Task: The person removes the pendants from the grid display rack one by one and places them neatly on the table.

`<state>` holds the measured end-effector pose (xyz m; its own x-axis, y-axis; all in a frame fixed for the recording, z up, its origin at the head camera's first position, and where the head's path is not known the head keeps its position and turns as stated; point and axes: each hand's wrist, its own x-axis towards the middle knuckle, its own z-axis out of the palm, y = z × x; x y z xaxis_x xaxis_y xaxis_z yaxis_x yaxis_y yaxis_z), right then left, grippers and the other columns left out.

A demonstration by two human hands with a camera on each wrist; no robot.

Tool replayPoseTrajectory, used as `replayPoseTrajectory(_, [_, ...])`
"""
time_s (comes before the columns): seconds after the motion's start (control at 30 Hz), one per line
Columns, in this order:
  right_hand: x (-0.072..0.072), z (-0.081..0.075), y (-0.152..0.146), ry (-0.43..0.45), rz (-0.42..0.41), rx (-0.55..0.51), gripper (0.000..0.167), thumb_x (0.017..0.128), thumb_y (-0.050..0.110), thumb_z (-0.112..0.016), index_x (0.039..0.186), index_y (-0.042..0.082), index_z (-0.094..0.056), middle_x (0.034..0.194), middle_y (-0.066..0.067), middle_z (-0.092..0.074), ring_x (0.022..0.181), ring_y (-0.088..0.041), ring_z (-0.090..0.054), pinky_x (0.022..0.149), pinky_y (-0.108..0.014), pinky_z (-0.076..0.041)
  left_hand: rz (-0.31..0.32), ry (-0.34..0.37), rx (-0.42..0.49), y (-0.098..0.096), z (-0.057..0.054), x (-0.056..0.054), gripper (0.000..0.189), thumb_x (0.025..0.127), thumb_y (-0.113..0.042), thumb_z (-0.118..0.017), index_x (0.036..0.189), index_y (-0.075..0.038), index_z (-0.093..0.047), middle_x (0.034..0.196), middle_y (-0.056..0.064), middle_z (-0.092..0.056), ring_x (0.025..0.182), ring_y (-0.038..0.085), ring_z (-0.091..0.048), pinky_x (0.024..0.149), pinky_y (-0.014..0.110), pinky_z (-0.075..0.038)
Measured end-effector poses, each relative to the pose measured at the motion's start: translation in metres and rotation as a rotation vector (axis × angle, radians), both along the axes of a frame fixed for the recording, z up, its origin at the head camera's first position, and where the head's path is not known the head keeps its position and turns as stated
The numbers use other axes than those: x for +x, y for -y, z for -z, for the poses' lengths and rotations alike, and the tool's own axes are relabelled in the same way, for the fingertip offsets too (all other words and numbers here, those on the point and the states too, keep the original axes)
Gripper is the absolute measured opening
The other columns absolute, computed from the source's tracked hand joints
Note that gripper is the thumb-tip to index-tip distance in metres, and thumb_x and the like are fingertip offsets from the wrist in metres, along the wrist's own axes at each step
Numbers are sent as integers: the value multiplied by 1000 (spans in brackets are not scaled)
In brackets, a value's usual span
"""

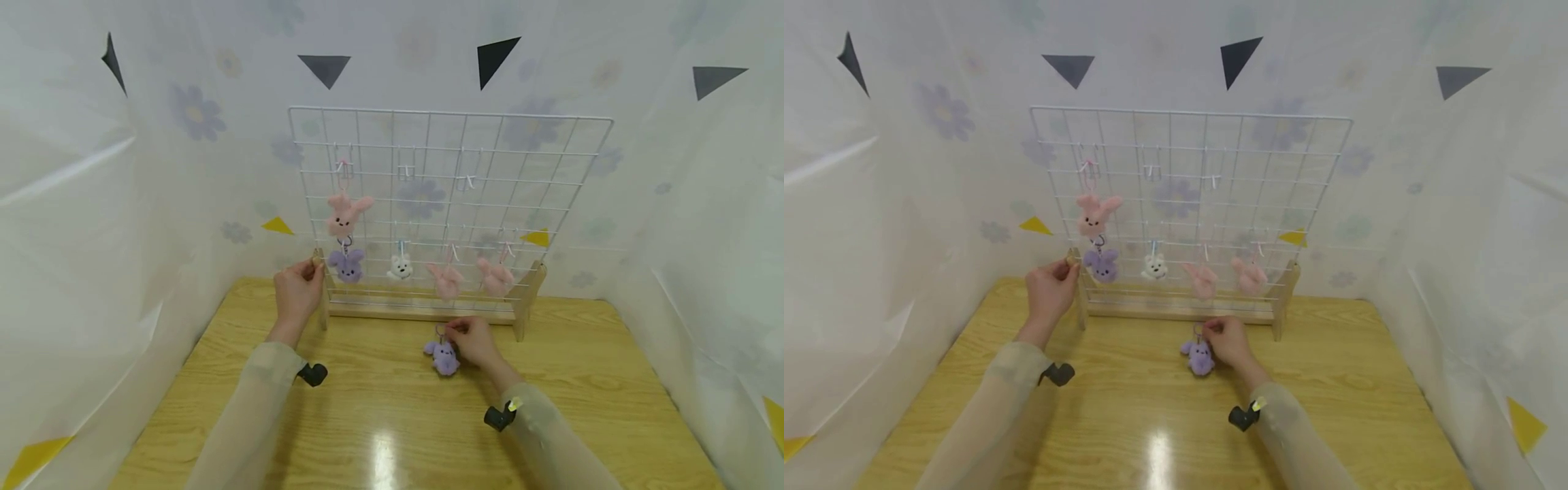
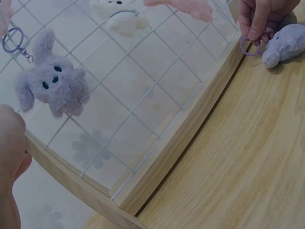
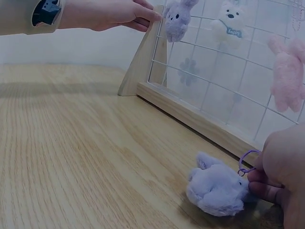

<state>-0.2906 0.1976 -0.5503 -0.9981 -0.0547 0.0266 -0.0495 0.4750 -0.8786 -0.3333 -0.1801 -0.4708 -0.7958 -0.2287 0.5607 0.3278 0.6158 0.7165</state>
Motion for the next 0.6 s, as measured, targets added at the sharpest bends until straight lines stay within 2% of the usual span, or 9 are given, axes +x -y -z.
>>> replayPoseTrajectory(0.37, [4, -8, 1, 23, 25, -14, 9, 96, -3, -73, 101, -9, -76, 87, -14, -75, 75, -21, -73, 64, -26, -59, -2, 8, 2, -1, -1, 2, 21, 100, -12, -76, 107, 7, -80, 94, 22, -78, 79, 33, -78, 71, 46, -66])
replayPoseTrajectory(0.6, [9, -17, 1, -31, 31, -2, 6, 94, -3, -75, 97, -8, -76, 86, -11, -75, 75, -15, -69, 64, -22, -56, -2, 4, -3, -1, -1, 2, 21, 99, -11, -76, 107, 7, -79, 94, 23, -78, 79, 34, -78, 70, 47, -66])
